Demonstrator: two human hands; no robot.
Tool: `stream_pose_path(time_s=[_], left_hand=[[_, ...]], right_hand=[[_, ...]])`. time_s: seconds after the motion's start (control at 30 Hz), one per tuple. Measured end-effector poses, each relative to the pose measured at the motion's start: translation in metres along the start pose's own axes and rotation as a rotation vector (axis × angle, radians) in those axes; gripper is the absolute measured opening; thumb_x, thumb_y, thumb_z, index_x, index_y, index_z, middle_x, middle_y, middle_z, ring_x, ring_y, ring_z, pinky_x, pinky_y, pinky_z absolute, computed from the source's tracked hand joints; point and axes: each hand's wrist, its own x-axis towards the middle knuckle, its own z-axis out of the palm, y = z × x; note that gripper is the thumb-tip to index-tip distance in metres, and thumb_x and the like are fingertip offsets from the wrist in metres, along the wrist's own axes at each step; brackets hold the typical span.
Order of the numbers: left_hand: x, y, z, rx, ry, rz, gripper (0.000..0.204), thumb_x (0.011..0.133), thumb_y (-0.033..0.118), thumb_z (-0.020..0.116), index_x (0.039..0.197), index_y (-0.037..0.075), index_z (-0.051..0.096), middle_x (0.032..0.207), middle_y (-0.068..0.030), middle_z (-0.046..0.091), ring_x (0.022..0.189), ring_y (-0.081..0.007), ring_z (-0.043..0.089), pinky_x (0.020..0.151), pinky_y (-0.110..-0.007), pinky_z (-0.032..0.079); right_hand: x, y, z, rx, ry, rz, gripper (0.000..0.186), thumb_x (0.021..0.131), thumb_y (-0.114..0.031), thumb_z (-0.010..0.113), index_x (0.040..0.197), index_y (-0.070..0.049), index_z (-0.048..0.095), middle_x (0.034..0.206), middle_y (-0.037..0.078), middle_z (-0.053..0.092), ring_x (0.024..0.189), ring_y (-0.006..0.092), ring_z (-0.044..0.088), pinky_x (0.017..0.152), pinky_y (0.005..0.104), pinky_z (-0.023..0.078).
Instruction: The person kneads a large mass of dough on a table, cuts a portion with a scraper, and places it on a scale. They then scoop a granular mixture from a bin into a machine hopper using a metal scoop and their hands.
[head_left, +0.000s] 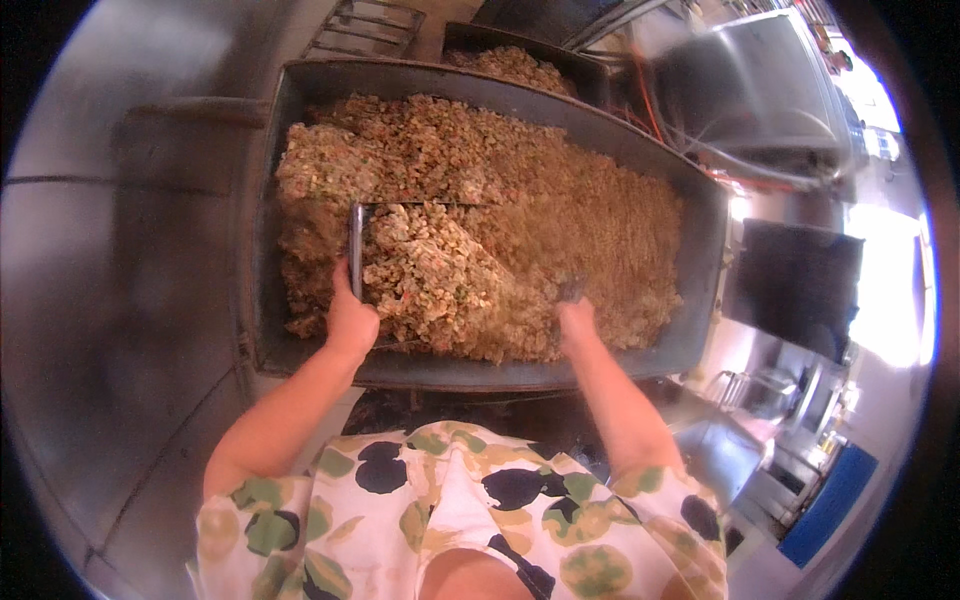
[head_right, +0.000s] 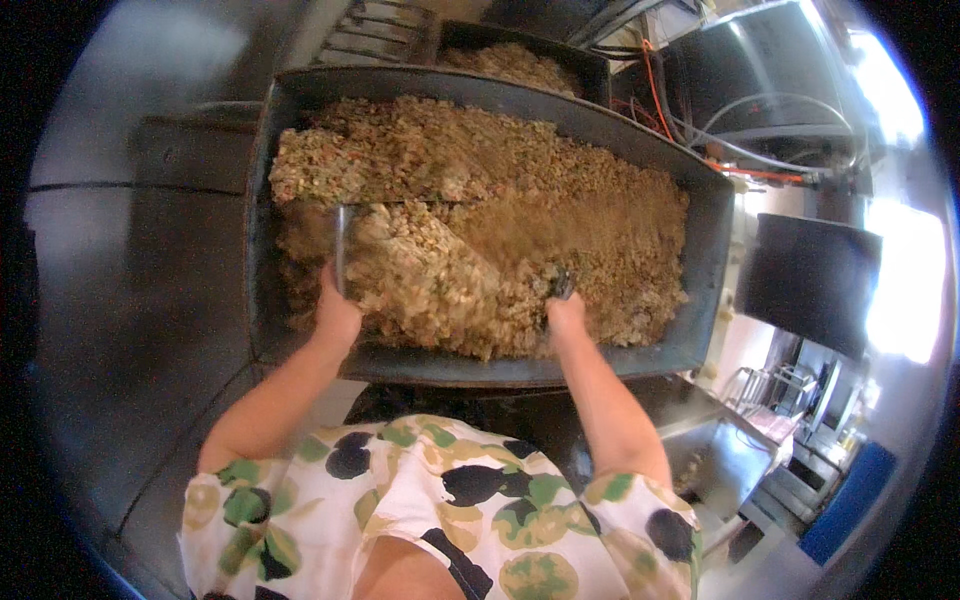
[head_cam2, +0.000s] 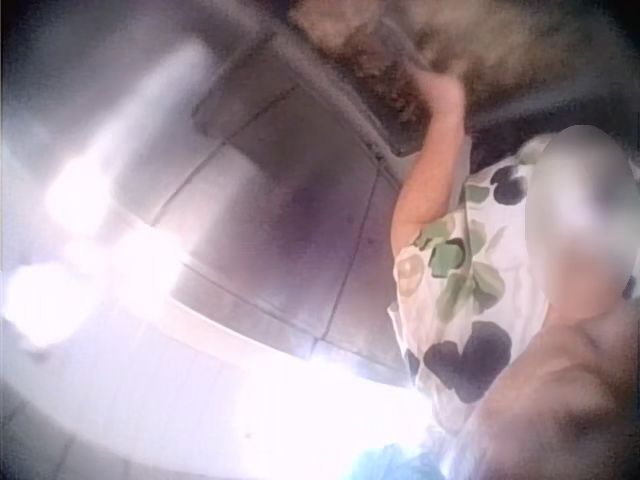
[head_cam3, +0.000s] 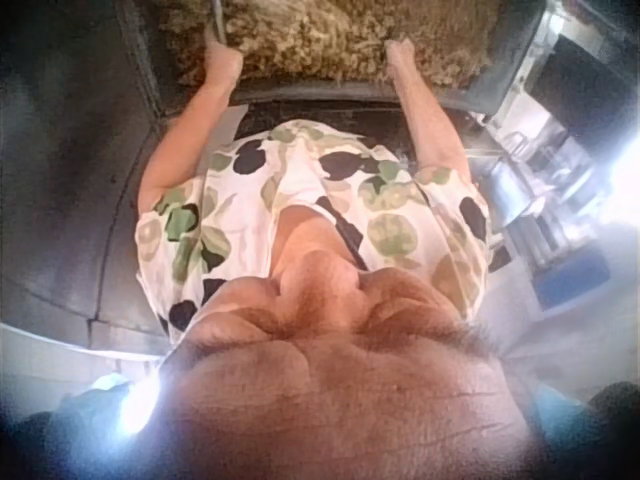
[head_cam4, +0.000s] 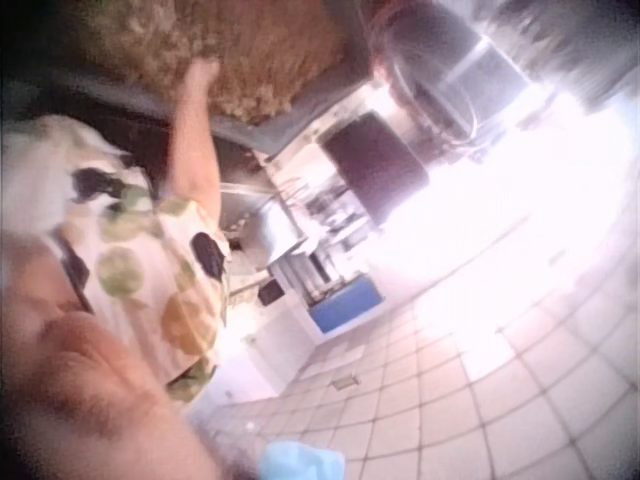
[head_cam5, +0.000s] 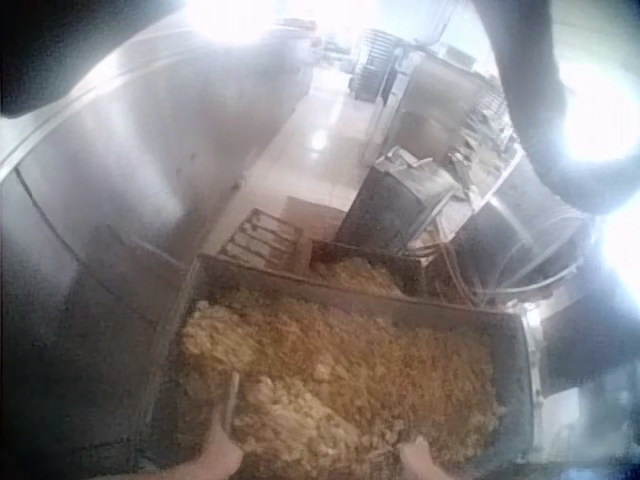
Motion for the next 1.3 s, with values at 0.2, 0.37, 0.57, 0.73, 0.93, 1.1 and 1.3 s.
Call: stream_pose_path(time_s=[0.2,0.37,0.57,0.73,0.93,1.1,1.3], left_hand=[[-0.005,-0.003,0.0,-0.029,-0.018,-0.006,0.077,0.08,-0.006,0.053,0.148,0.015,0.023,0.12,-0.0224,0.057,0.107,-0.0364,0.058,0.087,-0.042,0.045],[-0.003,0.002,0.0,-0.043,-0.004,0.056,0.076,0.082,-0.005,0.054,0.149,0.014,0.022,0.126,-0.021,0.054,0.112,-0.0353,0.055,0.091,-0.041,0.043],[-0.004,0.009,-0.01,0.023,-0.031,0.003,0.079,0.083,-0.004,0.056,0.15,0.013,0.019,0.128,-0.0207,0.052,0.114,-0.0352,0.054,0.094,-0.04,0.042],[-0.005,0.004,-0.007,-0.039,-0.085,-0.016,0.079,0.084,-0.007,0.053,0.151,0.015,0.018,0.13,-0.0217,0.051,0.114,-0.0347,0.054,0.093,-0.04,0.043],[0.003,-0.004,-0.008,-0.045,-0.069,0.055,0.073,0.088,0.0,0.054,0.151,0.016,0.019,0.129,-0.0211,0.052,0.112,-0.0336,0.055,0.092,-0.04,0.042],[-0.012,0.031,-0.009,0.027,-0.062,-0.065,0.073,0.087,0.002,0.058,0.149,0.013,0.022,0.126,-0.0203,0.054,0.112,-0.0332,0.054,0.094,-0.041,0.042],[-0.004,0.03,-0.015,-0.06,-0.128,0.044,0.076,0.079,-0.007,0.056,0.148,0.008,0.027,0.122,-0.0199,0.056,0.11,-0.0327,0.054,0.091,-0.04,0.043]], right_hand=[[-0.037,-0.05,0.068,0.287,-0.179,-0.028,0.033,0.087,0.001,0.047,0.12,0.0,0.05,0.095,0.012,0.055,0.09,0.0255,0.052,0.083,0.0454,0.044],[-0.039,-0.084,0.134,0.034,-0.196,-0.303,0.042,0.087,0.001,0.049,0.128,0.002,0.049,0.105,0.019,0.062,0.095,0.0305,0.058,0.082,0.0454,0.047],[-0.086,-0.13,0.096,-0.381,-0.059,-0.56,0.043,0.083,-0.007,0.054,0.125,0.003,0.048,0.115,0.025,0.062,0.109,0.0394,0.059,0.089,0.044,0.048],[-0.137,-0.107,0.127,-0.712,0.08,-0.842,0.043,0.082,-0.003,0.049,0.124,0.001,0.045,0.112,0.029,0.06,0.1,0.0448,0.061,0.087,0.0513,0.049],[-0.128,-0.129,0.09,-0.568,-0.028,-0.702,0.048,0.085,-0.005,0.05,0.132,-0.004,0.039,0.095,0.029,0.064,0.087,0.0452,0.064,0.08,0.052,0.05],[-0.131,-0.059,0.12,-0.82,0.021,-0.767,0.042,0.087,-0.005,0.051,0.125,0.004,0.039,0.092,0.03,0.064,0.087,0.0438,0.064,0.078,0.0495,0.052],[-0.096,-0.099,0.047,-0.504,-0.059,-0.549,0.061,0.087,-0.01,0.053,0.142,-0.001,0.028,0.102,0.03,0.064,0.093,0.0448,0.063,0.084,0.0503,0.05]])
